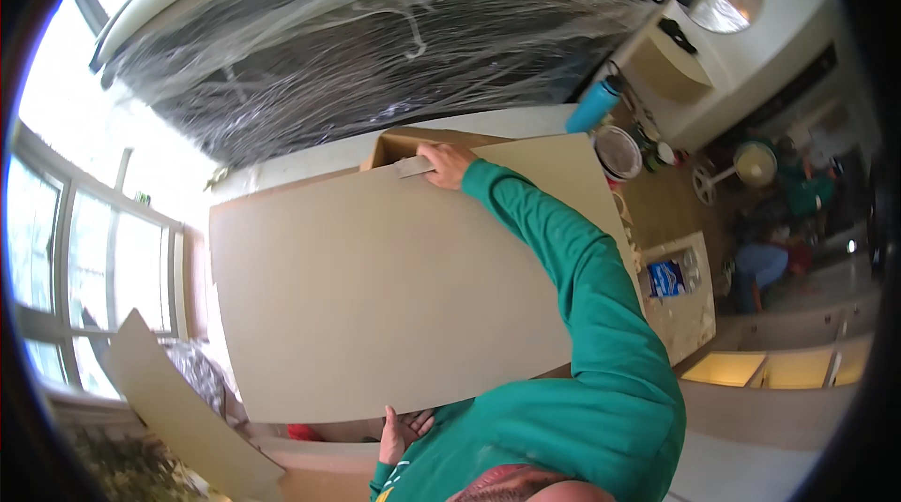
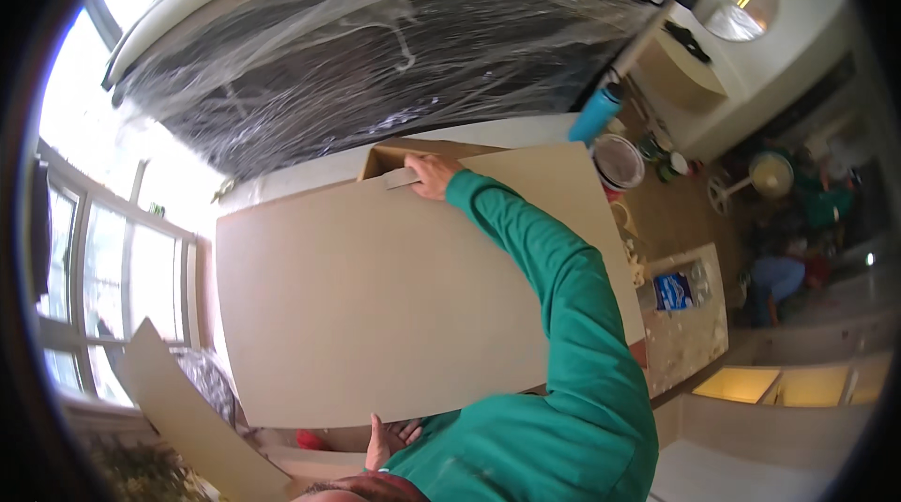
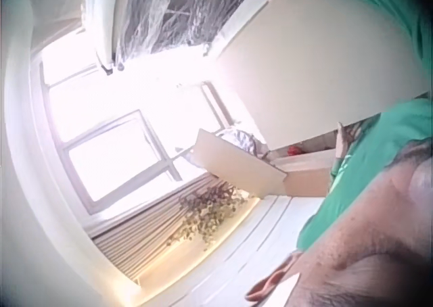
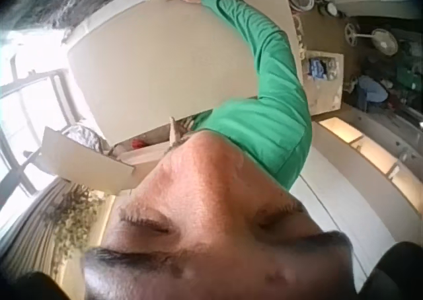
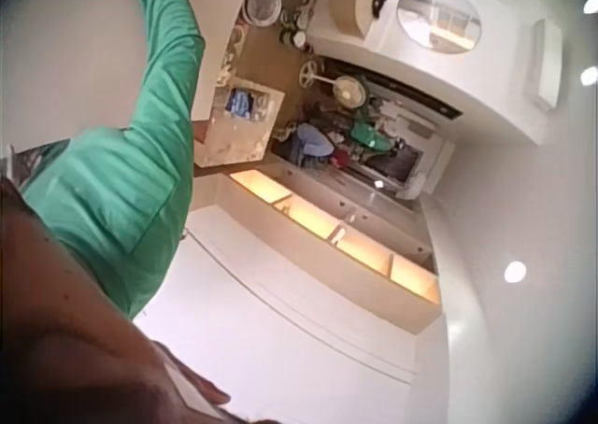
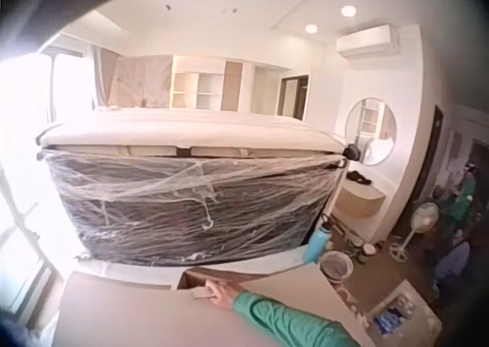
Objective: The person rubs a board with their hands, pours liquid from a blue container onto a white cloth, and wipes the surface of the board with the cloth.
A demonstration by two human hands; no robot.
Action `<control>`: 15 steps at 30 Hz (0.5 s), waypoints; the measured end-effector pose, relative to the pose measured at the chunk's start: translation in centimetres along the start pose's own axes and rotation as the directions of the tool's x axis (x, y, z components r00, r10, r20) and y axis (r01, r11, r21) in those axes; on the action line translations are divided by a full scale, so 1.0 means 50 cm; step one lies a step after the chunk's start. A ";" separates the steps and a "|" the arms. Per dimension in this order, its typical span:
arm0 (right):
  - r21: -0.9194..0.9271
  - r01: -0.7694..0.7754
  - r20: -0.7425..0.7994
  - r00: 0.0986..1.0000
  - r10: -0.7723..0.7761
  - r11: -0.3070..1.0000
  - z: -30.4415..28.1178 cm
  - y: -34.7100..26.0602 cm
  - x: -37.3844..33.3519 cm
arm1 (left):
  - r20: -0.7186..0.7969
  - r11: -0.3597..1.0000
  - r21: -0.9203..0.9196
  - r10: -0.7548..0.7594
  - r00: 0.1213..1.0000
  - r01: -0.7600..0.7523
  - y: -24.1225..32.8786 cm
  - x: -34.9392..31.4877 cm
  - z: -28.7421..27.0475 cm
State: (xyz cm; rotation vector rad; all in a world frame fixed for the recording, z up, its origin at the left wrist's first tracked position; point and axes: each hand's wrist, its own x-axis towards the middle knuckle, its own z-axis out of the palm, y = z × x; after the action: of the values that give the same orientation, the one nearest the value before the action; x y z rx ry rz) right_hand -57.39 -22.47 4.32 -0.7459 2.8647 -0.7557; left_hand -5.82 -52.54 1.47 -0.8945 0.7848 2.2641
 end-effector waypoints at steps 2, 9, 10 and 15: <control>0.029 -0.082 -0.030 0.996 0.083 0.996 0.025 0.017 0.012 | 0.028 0.998 -0.048 0.034 0.999 -0.032 0.007 0.014 0.051; -0.009 -0.180 -0.003 0.984 0.180 0.984 -0.022 -0.081 0.042 | -0.036 0.935 -0.118 0.333 0.942 -0.335 -0.033 0.065 -0.012; -0.016 -0.214 0.020 0.976 0.215 0.977 -0.070 -0.127 0.028 | -0.020 0.931 -0.124 0.344 0.939 -0.344 -0.035 0.070 -0.030; -0.068 -0.195 -0.319 0.933 0.163 0.979 -0.288 -0.320 -0.094 | 0.115 0.907 -0.104 0.419 0.901 -0.409 0.031 0.023 -0.067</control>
State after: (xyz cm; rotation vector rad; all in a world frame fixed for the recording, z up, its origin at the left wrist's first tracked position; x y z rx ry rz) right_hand -49.21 -26.01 24.49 -0.3925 3.2173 -0.7737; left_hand -6.25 -55.55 -0.92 -0.6417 0.8985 2.7111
